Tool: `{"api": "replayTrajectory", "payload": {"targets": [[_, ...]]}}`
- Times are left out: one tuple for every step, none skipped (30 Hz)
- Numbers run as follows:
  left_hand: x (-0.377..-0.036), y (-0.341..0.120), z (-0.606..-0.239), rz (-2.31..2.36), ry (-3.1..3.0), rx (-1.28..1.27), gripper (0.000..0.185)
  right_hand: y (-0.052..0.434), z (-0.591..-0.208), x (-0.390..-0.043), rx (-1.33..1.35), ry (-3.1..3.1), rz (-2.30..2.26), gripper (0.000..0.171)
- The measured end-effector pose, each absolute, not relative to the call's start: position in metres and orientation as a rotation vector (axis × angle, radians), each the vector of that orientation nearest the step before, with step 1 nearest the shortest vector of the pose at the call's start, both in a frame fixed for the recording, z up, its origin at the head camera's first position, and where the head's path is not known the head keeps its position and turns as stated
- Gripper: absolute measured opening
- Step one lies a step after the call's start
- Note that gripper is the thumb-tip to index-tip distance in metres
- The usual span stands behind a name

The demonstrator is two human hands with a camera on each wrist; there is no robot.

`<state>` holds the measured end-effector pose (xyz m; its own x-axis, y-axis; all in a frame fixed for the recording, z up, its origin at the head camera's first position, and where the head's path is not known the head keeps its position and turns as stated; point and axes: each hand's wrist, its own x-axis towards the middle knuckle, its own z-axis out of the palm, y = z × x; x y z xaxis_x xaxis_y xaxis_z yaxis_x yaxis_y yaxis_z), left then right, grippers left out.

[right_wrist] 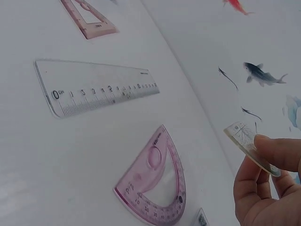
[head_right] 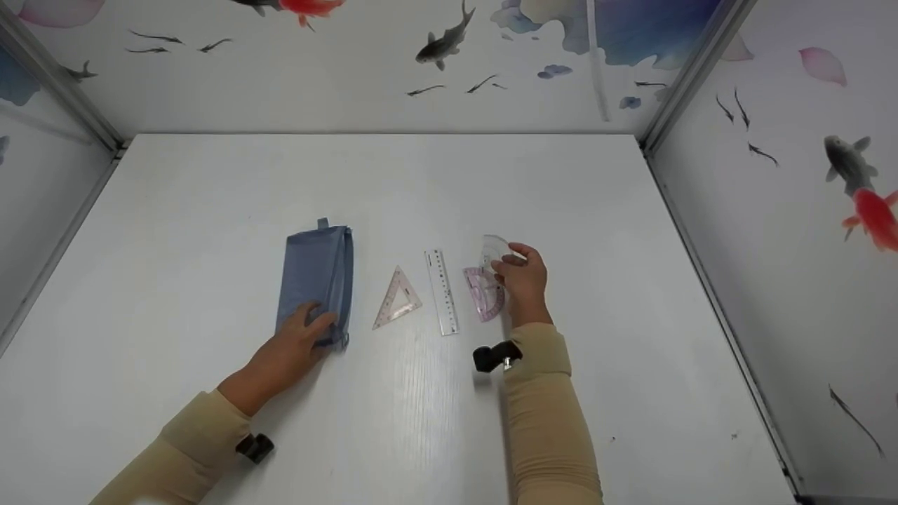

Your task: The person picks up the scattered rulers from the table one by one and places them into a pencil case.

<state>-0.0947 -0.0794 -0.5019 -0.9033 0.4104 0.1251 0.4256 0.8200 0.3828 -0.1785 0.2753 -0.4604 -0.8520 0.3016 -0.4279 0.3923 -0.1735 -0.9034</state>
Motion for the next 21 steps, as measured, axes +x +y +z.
{"api": "replayTrajectory", "payload": {"targets": [[-0.094, -0.079, -0.502, -0.633, -2.963, -0.678, 0.047, 0.273, -0.461, -0.179, 0.823, 1.986, -2.197, 0.056], [-0.094, -0.079, -0.501, -0.631, -2.969, -0.674, 0.048, 0.271, -0.461, -0.179, 0.821, 1.994, -2.19, 0.055], [-0.094, -0.079, -0.501, -0.63, -2.976, -0.671, 0.048, 0.269, -0.461, -0.179, 0.814, 1.999, -2.185, 0.056], [-0.094, -0.079, -0.5, -0.626, -2.981, -0.668, 0.049, 0.267, -0.461, -0.18, 0.813, 2.008, -2.173, 0.056], [-0.094, -0.079, -0.5, -0.622, -2.986, -0.663, 0.049, 0.266, -0.461, -0.18, 0.811, 2.009, -2.168, 0.056], [-0.094, -0.079, -0.499, -0.619, -2.992, -0.659, 0.05, 0.264, -0.461, -0.181, 0.812, 2.016, -2.159, 0.056], [-0.094, -0.079, -0.499, -0.618, -2.993, -0.658, 0.05, 0.262, -0.461, -0.181, 0.812, 2.012, -2.164, 0.056], [-0.094, -0.079, -0.498, -0.617, -2.996, -0.656, 0.051, 0.259, -0.462, -0.182, 0.814, 2.015, -2.162, 0.056], [-0.094, -0.079, -0.498, -0.616, -2.995, -0.655, 0.051, 0.257, -0.462, -0.182, 0.812, 2.014, -2.163, 0.055], [-0.094, -0.079, -0.498, -0.618, -2.994, -0.656, 0.051, 0.254, -0.462, -0.183, 0.813, 2.016, -2.16, 0.056], [-0.094, -0.08, -0.498, -0.619, -2.994, -0.655, 0.051, 0.252, -0.462, -0.184, 0.812, 2.021, -2.157, 0.056], [-0.094, -0.08, -0.498, -0.619, -2.994, -0.657, 0.051, 0.249, -0.463, -0.184, 0.813, 2.034, -2.146, 0.055], [-0.094, -0.08, -0.498, -0.619, -2.994, -0.658, 0.05, 0.246, -0.463, -0.184, 0.812, 2.037, -2.143, 0.054], [-0.094, -0.08, -0.498, -0.62, -2.995, -0.657, 0.051, 0.243, -0.463, -0.185, 0.808, 2.046, -2.133, 0.054], [-0.094, -0.08, -0.498, -0.622, -2.995, -0.659, 0.05, 0.241, -0.463, -0.185, 0.803, 2.044, -2.137, 0.054], [-0.094, -0.08, -0.499, -0.623, -2.995, -0.661, 0.05, 0.239, -0.463, -0.185, 0.798, 2.048, -2.132, 0.054], [-0.094, -0.08, -0.499, -0.622, -2.992, -0.663, 0.05, 0.237, -0.462, -0.185, 0.796, 2.053, -2.123, 0.053], [-0.094, -0.08, -0.499, -0.624, -2.988, -0.666, 0.05, 0.235, -0.462, -0.185, 0.792, 2.05, -2.125, 0.053], [-0.094, -0.08, -0.499, -0.628, -2.985, -0.667, 0.05, 0.233, -0.462, -0.186, 0.788, 2.044, -2.128, 0.053], [-0.094, -0.08, -0.5, -0.632, -2.983, -0.667, 0.049, 0.231, -0.462, -0.186, 0.782, 2.038, -2.131, 0.053], [-0.094, -0.08, -0.5, -0.636, -2.98, -0.67, 0.049, 0.229, -0.462, -0.186, 0.778, 2.034, -2.132, 0.053]]}}
